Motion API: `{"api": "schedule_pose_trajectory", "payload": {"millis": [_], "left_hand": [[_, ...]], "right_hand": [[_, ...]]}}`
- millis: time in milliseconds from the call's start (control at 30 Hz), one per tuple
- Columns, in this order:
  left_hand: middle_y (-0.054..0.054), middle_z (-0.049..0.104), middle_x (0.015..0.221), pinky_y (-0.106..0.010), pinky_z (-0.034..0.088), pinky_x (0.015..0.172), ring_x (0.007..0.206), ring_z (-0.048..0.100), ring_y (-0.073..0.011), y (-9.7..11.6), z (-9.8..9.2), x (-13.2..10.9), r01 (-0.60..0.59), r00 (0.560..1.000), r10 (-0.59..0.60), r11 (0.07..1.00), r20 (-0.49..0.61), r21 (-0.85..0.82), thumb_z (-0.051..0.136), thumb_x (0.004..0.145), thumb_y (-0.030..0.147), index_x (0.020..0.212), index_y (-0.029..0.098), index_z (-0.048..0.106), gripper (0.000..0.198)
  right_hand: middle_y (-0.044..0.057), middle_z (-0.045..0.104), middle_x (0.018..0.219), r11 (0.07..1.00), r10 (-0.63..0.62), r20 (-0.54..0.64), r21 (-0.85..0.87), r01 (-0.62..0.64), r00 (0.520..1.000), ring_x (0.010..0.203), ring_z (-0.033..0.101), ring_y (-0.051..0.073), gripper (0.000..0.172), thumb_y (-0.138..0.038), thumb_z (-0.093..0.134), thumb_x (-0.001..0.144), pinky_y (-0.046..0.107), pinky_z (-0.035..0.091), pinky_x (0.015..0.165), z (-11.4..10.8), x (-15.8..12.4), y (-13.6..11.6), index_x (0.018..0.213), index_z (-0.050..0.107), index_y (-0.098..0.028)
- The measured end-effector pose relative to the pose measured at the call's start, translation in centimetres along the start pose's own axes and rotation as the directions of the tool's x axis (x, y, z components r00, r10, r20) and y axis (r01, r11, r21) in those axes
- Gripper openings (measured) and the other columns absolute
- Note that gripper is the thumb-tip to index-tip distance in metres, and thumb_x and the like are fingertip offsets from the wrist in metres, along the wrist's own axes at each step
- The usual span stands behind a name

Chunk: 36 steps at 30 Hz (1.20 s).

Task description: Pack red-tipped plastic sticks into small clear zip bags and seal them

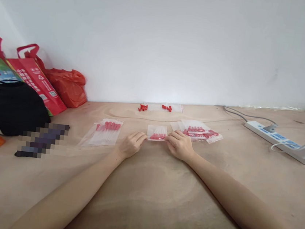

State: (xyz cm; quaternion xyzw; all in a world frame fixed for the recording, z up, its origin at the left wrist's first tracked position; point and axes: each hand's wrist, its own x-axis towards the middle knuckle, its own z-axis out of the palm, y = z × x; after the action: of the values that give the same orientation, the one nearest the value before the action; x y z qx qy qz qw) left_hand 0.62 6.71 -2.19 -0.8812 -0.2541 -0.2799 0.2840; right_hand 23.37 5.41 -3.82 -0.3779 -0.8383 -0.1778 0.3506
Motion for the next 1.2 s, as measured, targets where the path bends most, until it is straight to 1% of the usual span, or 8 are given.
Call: {"api": "schedule_pose_trajectory", "payload": {"millis": [367,700,767,833,933,1033,1133,1200], "left_hand": [[-0.004,0.059,0.075,-0.025,0.045,0.066,0.071,0.054,-0.0132,1.6,0.4,0.9,-0.061,0.998,0.060,0.992,-0.010,-0.113,0.038,0.083,0.016,0.080,0.014,0.054,0.016],[-0.002,0.060,0.074,-0.022,0.045,0.065,0.068,0.054,-0.0103,0.9,0.5,0.2,-0.061,0.997,0.051,0.983,-0.063,-0.174,0.038,0.084,0.015,0.086,0.016,0.057,0.019],[-0.003,0.061,0.081,-0.024,0.044,0.070,0.074,0.055,-0.0116,0.3,0.4,0.1,-0.007,1.000,0.003,0.982,-0.022,-0.186,0.043,0.082,0.023,0.091,0.017,0.057,0.017],[-0.005,0.060,0.090,-0.029,0.043,0.076,0.082,0.054,-0.0153,-0.8,0.4,-0.1,0.175,0.984,-0.172,0.977,0.032,-0.123,0.046,0.080,0.032,0.093,0.019,0.058,0.022],[-0.007,0.056,0.096,-0.037,0.038,0.081,0.089,0.050,-0.0218,-3.1,0.1,-1.1,0.540,0.838,-0.544,0.837,0.034,0.089,0.047,0.077,0.036,0.086,0.020,0.062,0.024],[-0.011,0.053,0.100,-0.044,0.035,0.081,0.095,0.045,-0.0295,-5.6,-0.7,-2.6,0.785,0.578,-0.816,0.559,0.011,0.268,0.051,0.071,0.040,0.089,0.019,0.061,0.029],[-0.016,0.049,0.104,-0.044,0.036,0.079,0.098,0.044,-0.0338,-7.5,-1.6,-4.1,0.890,0.326,-0.944,0.324,0.049,0.320,0.055,0.064,0.050,0.099,0.016,0.056,0.049],[-0.018,0.049,0.106,-0.042,0.036,0.081,0.101,0.044,-0.0338,-8.4,-2.0,-4.7,0.919,0.224,-0.969,0.245,0.104,0.307,0.058,0.058,0.054,0.106,0.013,0.050,0.063]], "right_hand": [[0.003,0.056,0.070,0.994,-0.101,0.048,-0.025,0.102,0.994,0.070,0.043,0.013,0.020,-0.018,0.041,0.080,0.025,0.032,0.059,1.1,0.7,-1.5,0.073,0.059,-0.018],[0.003,0.059,0.082,0.989,-0.073,-0.071,0.123,0.082,0.995,0.077,0.047,0.013,0.021,-0.012,0.040,0.081,0.023,0.040,0.063,1.4,0.6,-0.8,0.082,0.059,-0.019],[0.005,0.058,0.082,0.987,-0.104,-0.108,0.113,0.116,0.989,0.078,0.047,0.014,0.021,-0.010,0.039,0.080,0.024,0.042,0.064,1.4,0.6,0.1,0.081,0.059,-0.018],[0.006,0.057,0.082,0.989,-0.123,-0.146,0.060,0.133,0.982,0.079,0.046,0.015,0.023,-0.007,0.038,0.079,0.026,0.042,0.066,1.2,0.6,1.3,0.081,0.058,-0.017],[0.007,0.056,0.081,0.997,-0.078,-0.179,-0.034,0.073,0.981,0.079,0.046,0.017,0.023,-0.006,0.038,0.078,0.028,0.042,0.067,0.5,0.3,3.6,0.079,0.058,-0.017],[0.007,0.055,0.081,0.994,-0.009,-0.155,-0.107,-0.008,0.988,0.079,0.045,0.018,0.023,-0.006,0.038,0.078,0.028,0.041,0.066,0.1,-0.2,5.4,0.078,0.059,-0.016],[0.008,0.055,0.080,0.983,0.028,-0.053,-0.180,-0.037,0.998,0.079,0.044,0.018,0.025,-0.004,0.037,0.077,0.027,0.039,0.065,0.0,-0.6,6.1,0.075,0.059,-0.015],[0.008,0.055,0.078,0.972,0.056,0.049,-0.232,-0.043,0.997,0.077,0.043,0.018,0.025,-0.004,0.038,0.076,0.027,0.037,0.064,0.1,-0.7,5.9,0.070,0.059,-0.015]]}}
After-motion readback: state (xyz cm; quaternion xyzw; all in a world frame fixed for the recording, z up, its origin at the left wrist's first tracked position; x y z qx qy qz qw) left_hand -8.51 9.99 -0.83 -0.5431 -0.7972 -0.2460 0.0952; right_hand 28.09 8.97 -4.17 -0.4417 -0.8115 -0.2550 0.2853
